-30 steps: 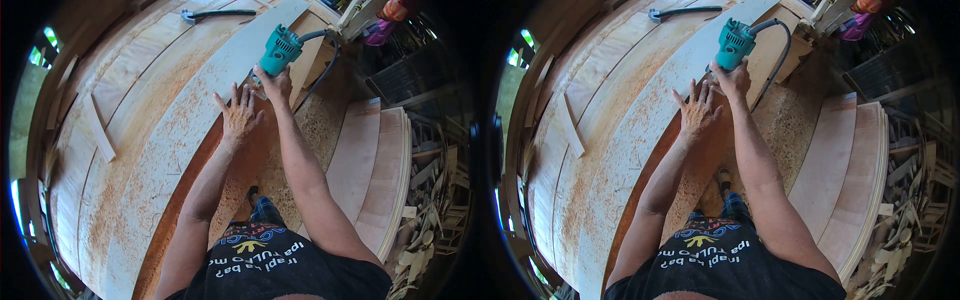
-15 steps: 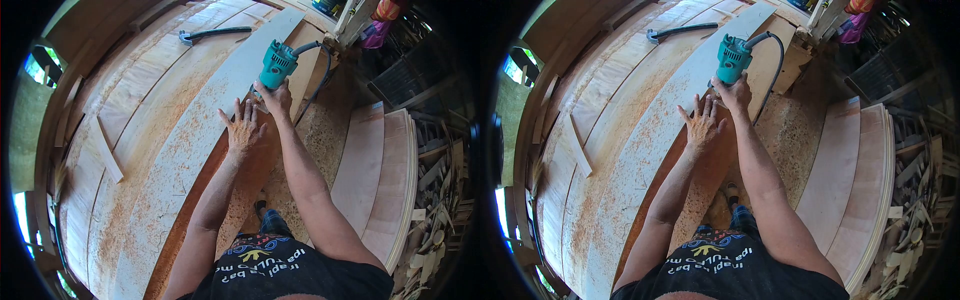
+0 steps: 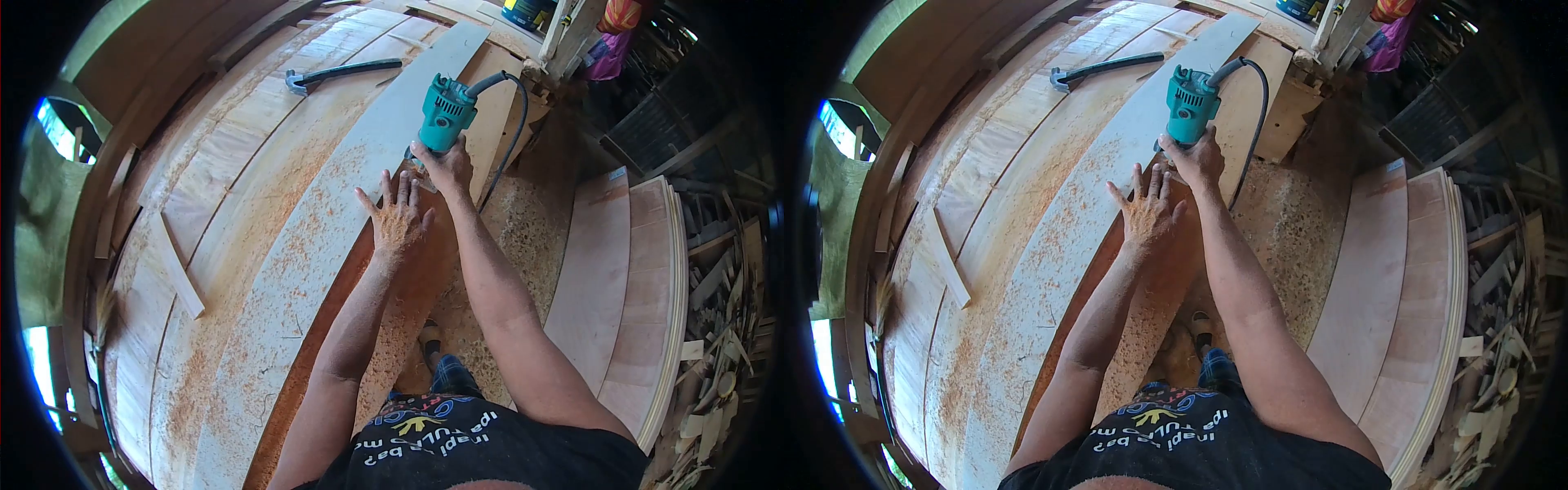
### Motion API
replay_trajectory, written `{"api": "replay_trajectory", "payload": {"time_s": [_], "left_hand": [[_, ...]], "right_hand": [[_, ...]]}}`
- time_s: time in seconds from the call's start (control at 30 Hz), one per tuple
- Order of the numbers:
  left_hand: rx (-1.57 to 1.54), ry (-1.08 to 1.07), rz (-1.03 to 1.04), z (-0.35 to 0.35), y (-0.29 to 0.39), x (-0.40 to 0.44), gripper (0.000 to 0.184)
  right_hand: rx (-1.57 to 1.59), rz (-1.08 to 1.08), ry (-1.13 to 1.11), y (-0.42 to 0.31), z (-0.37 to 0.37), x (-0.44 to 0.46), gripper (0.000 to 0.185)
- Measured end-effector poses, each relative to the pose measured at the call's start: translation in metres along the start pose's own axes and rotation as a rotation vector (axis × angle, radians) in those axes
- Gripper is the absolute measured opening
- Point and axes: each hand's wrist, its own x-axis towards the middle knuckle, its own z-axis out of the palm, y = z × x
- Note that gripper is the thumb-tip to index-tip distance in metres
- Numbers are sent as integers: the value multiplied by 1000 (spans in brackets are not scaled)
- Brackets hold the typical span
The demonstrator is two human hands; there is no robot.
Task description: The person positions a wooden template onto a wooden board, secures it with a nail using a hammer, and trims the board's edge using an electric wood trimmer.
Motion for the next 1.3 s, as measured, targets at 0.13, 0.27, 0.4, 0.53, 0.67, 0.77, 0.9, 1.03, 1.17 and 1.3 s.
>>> {"api": "replay_trajectory", "payload": {"time_s": [0.13, 0.27, 0.4, 0.53, 0.67, 0.77, 0.9, 1.03, 1.17, 1.3], "left_hand": [[32, 3, 7, -3, 3, 3, 74], [14, -7, 8, 7, 1, 10, 73], [9, -2, 11, 10, 2, 15, 73], [12, -83, -5, 8, 4, 20, 71], [32, -68, -6, 7, 6, 24, 71], [37, -71, -9, 11, 7, 28, 70], [61, -67, -1, 13, 7, 32, 70], [68, -55, 2, 18, 8, 37, 71], [57, -71, -2, 20, 9, 43, 71], [68, -17, 3, 25, 10, 47, 71]], "right_hand": [[-24, 23, -2, 2, 1, 6, 92], [15, 12, -8, 3, 0, 10, 92], [-10, 23, 2, 8, 1, 16, 91], [1, 19, -8, 6, -3, 20, 92], [8, -28, 49, 13, 3, 27, 92], [-21, -8, 39, 15, 3, 32, 93], [2, -6, -10, 18, 1, 37, 95], [-24, -9, 10, 21, 2, 43, 94], [-18, -5, 8, 21, 1, 47, 95], [-19, -40, 62, 25, 4, 52, 91]]}}
